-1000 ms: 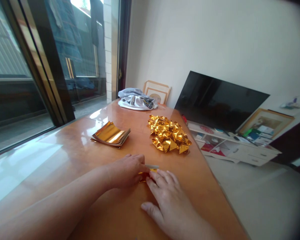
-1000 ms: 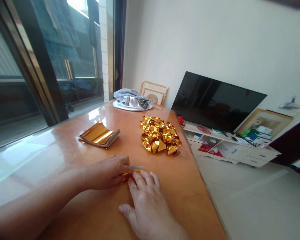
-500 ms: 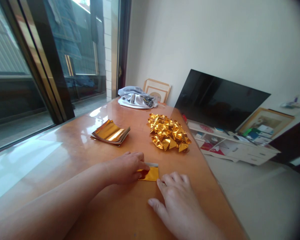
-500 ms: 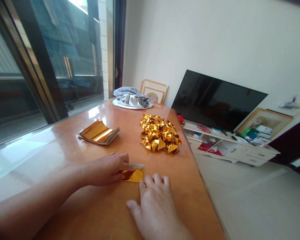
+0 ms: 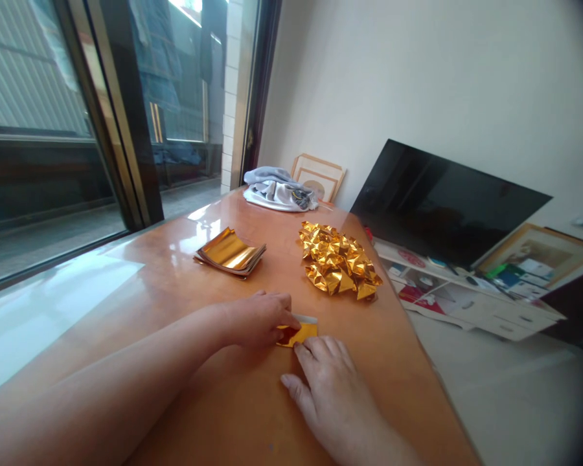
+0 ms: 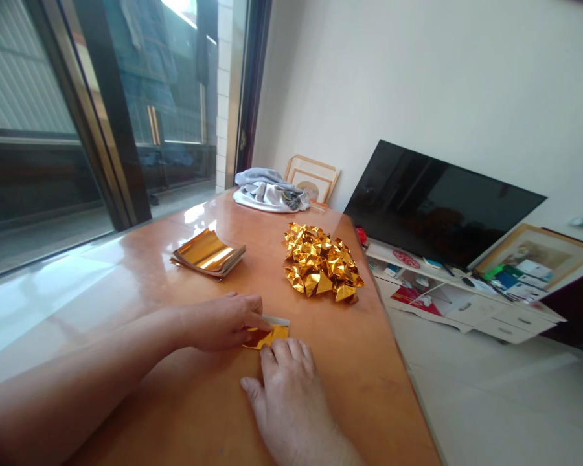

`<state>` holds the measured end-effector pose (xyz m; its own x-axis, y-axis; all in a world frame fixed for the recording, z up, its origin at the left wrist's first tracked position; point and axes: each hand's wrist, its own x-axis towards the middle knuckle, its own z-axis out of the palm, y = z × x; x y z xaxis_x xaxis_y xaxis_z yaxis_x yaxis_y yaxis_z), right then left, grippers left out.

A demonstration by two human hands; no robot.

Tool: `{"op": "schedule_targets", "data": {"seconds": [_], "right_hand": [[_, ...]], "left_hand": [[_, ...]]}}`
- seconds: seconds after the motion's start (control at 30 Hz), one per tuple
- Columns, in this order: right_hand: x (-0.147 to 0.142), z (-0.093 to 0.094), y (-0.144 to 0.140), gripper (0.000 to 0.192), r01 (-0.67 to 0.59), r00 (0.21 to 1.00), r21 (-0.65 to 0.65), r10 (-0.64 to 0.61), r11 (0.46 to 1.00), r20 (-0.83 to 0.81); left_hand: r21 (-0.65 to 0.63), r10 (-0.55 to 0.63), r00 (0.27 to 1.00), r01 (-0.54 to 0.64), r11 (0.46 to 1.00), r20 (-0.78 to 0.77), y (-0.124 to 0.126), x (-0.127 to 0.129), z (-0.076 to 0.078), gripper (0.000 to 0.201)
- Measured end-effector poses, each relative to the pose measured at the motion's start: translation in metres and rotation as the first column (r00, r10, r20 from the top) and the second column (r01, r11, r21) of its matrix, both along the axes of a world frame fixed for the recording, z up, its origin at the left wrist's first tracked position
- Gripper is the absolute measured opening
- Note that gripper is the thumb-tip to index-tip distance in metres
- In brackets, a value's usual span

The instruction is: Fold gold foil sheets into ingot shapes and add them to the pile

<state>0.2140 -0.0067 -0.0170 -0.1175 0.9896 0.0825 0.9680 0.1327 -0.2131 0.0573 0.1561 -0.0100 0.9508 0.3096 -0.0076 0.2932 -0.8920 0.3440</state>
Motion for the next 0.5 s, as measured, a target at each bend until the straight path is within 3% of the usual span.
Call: {"op": "schedule_targets", "data": {"seconds": [0.3,0.5], "right_hand": [[-0.007,-0.007,0.004,0.035,-0.063,0.998,0.045,0.063,0.997,0.002],[-0.014,-0.006,0.007,0.038,-0.119,0.993,0.042,0.120,0.992,-0.010]], "left_hand": [[-0.033,-0.021,1.000,0.021,0.999,0.003,0.009,-0.001,-0.006,0.032],[-0.005,-0.026,1.000,0.026,1.000,-0.006,0.009,-0.001,-0.005,0.023]]}}
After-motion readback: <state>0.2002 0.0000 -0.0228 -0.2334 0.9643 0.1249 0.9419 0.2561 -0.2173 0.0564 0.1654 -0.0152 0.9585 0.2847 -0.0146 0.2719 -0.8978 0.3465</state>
